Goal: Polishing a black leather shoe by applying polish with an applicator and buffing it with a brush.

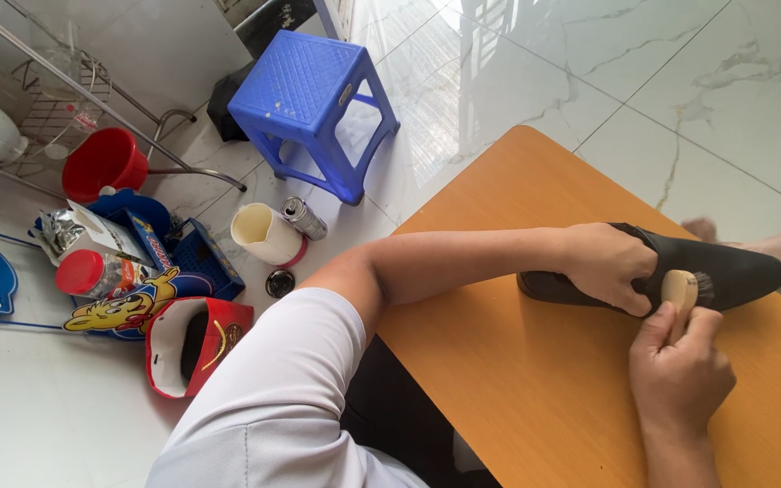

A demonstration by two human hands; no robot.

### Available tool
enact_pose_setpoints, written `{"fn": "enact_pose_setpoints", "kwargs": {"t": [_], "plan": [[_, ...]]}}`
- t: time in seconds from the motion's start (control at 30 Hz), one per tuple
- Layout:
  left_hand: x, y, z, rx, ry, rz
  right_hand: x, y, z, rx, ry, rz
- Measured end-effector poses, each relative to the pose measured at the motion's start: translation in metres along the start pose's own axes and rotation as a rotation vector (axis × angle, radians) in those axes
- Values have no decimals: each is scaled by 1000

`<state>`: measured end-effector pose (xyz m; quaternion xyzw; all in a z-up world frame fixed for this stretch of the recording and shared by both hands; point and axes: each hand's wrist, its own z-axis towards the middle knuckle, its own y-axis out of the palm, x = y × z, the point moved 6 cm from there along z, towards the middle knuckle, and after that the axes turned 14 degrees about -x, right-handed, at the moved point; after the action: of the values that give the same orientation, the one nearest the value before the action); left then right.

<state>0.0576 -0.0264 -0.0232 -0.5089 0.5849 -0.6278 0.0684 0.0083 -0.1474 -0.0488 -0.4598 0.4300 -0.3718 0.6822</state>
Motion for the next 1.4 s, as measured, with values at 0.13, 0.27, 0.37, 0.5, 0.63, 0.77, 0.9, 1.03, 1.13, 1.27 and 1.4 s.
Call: {"fn": "enact_pose_setpoints", "kwargs": {"t": [0.13, 0.27, 0.37, 0.5, 0.63, 0.77, 0.9, 1.03, 1.13, 1.27, 1.4], "plan": [[-4, 4, 4, 10, 18, -4, 18, 7, 6, -15, 67, -60], [-2, 2, 4, 6, 25, 4, 13, -5, -2, 138, -27, 10], [-3, 3, 3, 3, 30, -1, 11, 8, 2, -57, -25, 18], [-1, 5, 1, 22, 49, 4, 28, 8, 2, 14, -18, 8], [8, 9, 2, 41, 40, 31, 25, -3, -6, -6, 8, 87], [18, 9, -2, 32, -4, 82, 29, -10, -15, 37, -10, 116], [30, 11, -9, 36, -55, 73, 33, -10, -16, -7, 17, 158], [37, 16, -7, 6, -95, 79, 38, -12, -17, -61, 78, 140], [39, 17, -8, 26, -73, 99, 37, -13, -19, -40, 57, 143], [43, 14, -9, -34, -106, 65, 33, -22, -15, -21, 25, 200], [41, 14, -8, -58, -117, 56, 32, -24, -12, -70, 74, 276]]}}
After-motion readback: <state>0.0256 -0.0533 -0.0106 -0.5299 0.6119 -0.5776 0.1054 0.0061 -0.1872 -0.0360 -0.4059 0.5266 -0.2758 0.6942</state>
